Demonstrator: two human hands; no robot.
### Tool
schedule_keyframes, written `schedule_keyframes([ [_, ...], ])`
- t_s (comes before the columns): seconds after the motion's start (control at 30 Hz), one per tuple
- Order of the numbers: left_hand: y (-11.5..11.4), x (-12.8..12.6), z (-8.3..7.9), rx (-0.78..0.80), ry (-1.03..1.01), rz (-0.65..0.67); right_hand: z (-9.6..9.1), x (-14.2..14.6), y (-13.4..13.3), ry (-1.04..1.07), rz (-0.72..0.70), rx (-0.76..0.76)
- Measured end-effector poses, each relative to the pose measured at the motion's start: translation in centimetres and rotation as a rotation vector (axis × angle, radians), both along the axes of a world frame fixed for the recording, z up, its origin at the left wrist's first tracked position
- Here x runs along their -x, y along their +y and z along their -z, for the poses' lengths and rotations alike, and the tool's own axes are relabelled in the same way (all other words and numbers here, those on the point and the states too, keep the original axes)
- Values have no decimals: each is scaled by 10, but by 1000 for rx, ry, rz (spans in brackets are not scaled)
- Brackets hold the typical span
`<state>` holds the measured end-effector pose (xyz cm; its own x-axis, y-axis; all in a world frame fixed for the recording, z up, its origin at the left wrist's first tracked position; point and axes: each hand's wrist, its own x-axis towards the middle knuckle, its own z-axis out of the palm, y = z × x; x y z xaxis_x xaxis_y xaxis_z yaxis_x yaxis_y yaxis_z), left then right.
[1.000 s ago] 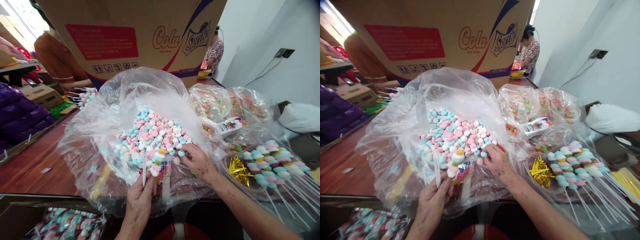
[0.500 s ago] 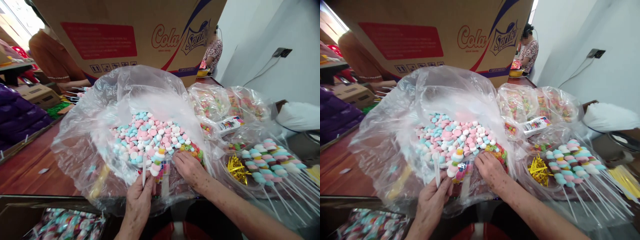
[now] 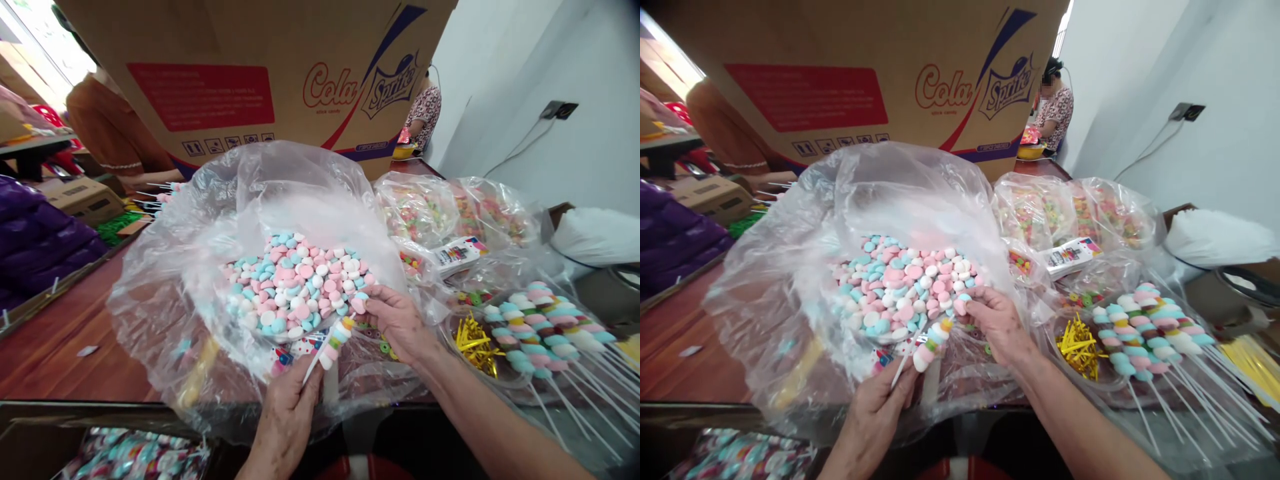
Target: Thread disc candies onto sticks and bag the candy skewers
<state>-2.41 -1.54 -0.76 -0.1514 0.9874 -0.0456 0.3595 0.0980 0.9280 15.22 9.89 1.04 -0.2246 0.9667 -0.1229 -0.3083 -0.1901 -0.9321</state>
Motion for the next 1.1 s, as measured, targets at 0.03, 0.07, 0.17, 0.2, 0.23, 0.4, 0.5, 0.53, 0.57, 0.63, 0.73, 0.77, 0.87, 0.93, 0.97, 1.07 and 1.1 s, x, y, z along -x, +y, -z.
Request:
schedule_keyframes([
  [0.03, 0, -1, 0, 9, 2, -3, -1, 1, -1, 70, -8, 54],
  [0.07, 1, -1, 1, 19, 3, -7, -2, 2, -2, 118, -10, 92],
  [0.17, 2, -1, 2, 36, 6, -22, 0, 5, -5, 142, 5, 111],
  [0.2, 2, -1, 3, 37, 7, -25, 1, 6, -6, 140, 9, 109],
  [0.23, 2, -1, 3, 38, 8, -28, 2, 7, -6, 139, 14, 105],
  [0.4, 3, 1, 4, 44, 33, -20, 9, 11, -7, 112, 56, 73],
  [0.5, 4, 5, 5, 57, 51, 31, 18, 9, -8, 35, 49, 26],
  [0.53, 5, 6, 5, 63, 56, 46, 21, 7, -9, -9, 38, -5],
  [0.57, 5, 7, 5, 67, 58, 55, 24, 6, -9, -62, 30, -47],
  [0.63, 5, 7, 5, 63, 49, 54, 29, 3, -10, -182, 12, -155],
  [0.73, 5, 3, 5, 36, 5, -3, 32, 2, -14, -313, 7, -282],
  [0.77, 4, 0, 5, 29, -15, -29, 32, 3, -15, -338, 18, -303],
  [0.87, 2, -7, 8, 16, -67, -97, 30, 6, -20, -411, 69, -338],
  [0.93, 1, -12, 9, 6, -94, -116, 29, 7, -22, -461, 108, -392],
  [0.97, 1, -15, 9, -1, -105, -125, 29, 7, -22, -484, 123, -431],
  [1.07, 2, -20, 8, -10, -135, -158, 29, 6, -21, -538, 141, -578],
  [1.1, 2, -21, 7, -12, -140, -169, 29, 6, -20, -557, 140, -623],
])
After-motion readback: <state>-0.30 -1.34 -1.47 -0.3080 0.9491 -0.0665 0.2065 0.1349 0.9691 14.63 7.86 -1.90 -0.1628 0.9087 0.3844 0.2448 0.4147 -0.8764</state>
